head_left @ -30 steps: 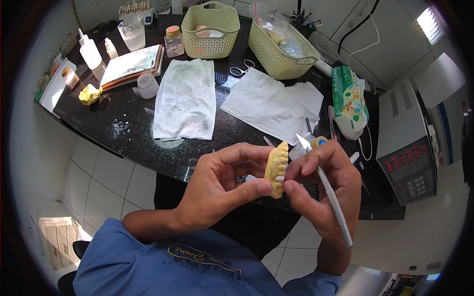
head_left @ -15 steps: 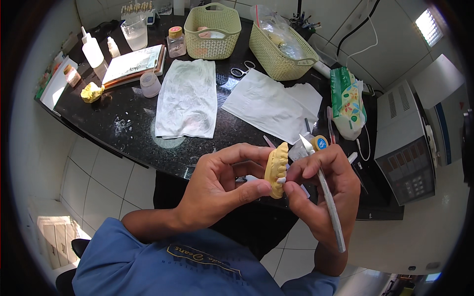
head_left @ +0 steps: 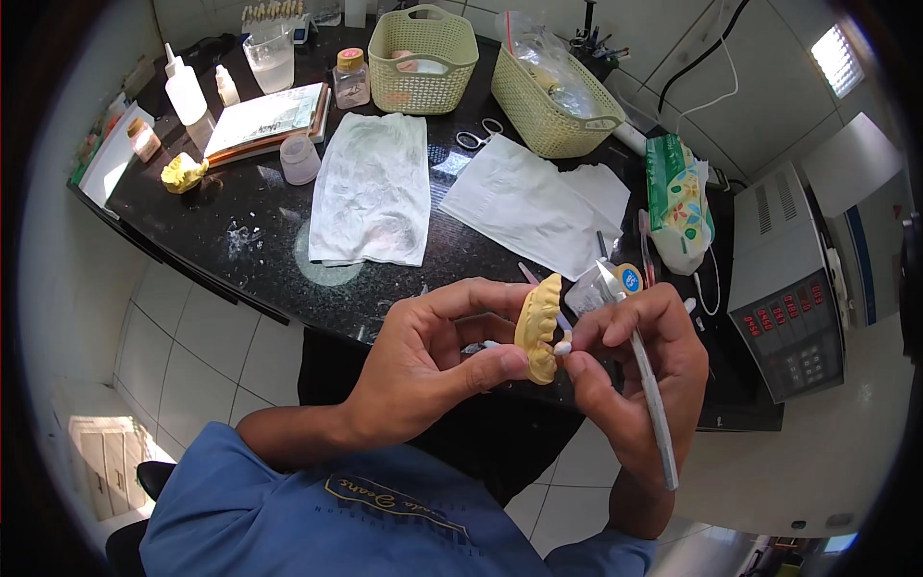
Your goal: Applying and modeling porcelain material on a dental cast using a brush and carving tool.
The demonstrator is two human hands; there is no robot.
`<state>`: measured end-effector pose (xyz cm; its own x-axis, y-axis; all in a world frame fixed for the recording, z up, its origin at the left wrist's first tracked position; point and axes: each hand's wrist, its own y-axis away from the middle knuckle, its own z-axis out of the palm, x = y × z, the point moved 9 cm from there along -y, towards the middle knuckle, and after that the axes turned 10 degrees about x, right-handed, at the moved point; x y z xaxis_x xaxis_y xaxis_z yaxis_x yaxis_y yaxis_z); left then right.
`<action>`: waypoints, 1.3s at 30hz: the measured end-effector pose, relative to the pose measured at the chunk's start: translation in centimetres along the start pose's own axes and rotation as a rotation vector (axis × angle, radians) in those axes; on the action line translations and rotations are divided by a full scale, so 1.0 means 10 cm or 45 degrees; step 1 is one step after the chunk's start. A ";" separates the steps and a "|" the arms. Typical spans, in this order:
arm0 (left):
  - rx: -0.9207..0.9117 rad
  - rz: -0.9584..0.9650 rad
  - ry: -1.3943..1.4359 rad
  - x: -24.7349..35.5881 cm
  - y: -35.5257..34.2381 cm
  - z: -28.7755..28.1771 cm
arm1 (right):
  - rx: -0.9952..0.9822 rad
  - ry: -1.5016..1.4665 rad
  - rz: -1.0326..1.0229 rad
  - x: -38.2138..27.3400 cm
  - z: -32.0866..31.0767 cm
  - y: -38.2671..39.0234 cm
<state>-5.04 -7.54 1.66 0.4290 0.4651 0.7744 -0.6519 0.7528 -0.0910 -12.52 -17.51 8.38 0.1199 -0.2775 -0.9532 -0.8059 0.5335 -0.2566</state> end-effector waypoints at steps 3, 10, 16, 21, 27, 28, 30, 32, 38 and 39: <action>0.015 -0.092 0.050 -0.06 0.01 -0.02 | 0.050 -0.016 -0.006 -0.01 -0.07 -0.01; 0.071 0.385 -0.419 0.35 -0.08 -0.15 | 0.073 -0.052 0.021 -0.01 -0.13 -0.08; 0.191 0.675 -1.231 0.73 -0.32 -0.30 | 0.054 -0.064 -0.012 0.00 -0.13 -0.15; 0.473 0.518 -1.707 0.77 -0.42 -0.66 | 0.000 -0.102 0.036 0.06 -0.06 -0.21; 0.547 0.854 -1.964 0.93 -0.33 -0.57 | 0.026 -0.058 0.061 0.07 -0.04 -0.24; 0.524 1.012 -1.906 1.00 -0.27 -0.44 | 0.022 -0.061 0.067 0.07 -0.02 -0.25; 0.507 1.157 -1.853 1.04 -0.17 -0.28 | -0.016 -0.073 0.059 0.07 0.03 -0.25; 0.191 0.794 -1.115 0.85 -0.23 -0.23 | -0.036 -0.091 0.068 0.08 0.08 -0.25; -0.072 0.659 -0.908 0.61 -0.28 0.01 | -0.079 -0.078 0.088 0.08 0.19 -0.22; -0.094 0.644 -0.894 0.60 -0.29 0.01 | -0.085 -0.071 0.088 0.09 0.19 -0.22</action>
<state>-0.59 -6.93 6.64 -0.4023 0.3757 0.8348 -0.6075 0.5727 -0.5505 -9.48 -17.40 7.83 0.0934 -0.1960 -0.9761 -0.8498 0.4951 -0.1807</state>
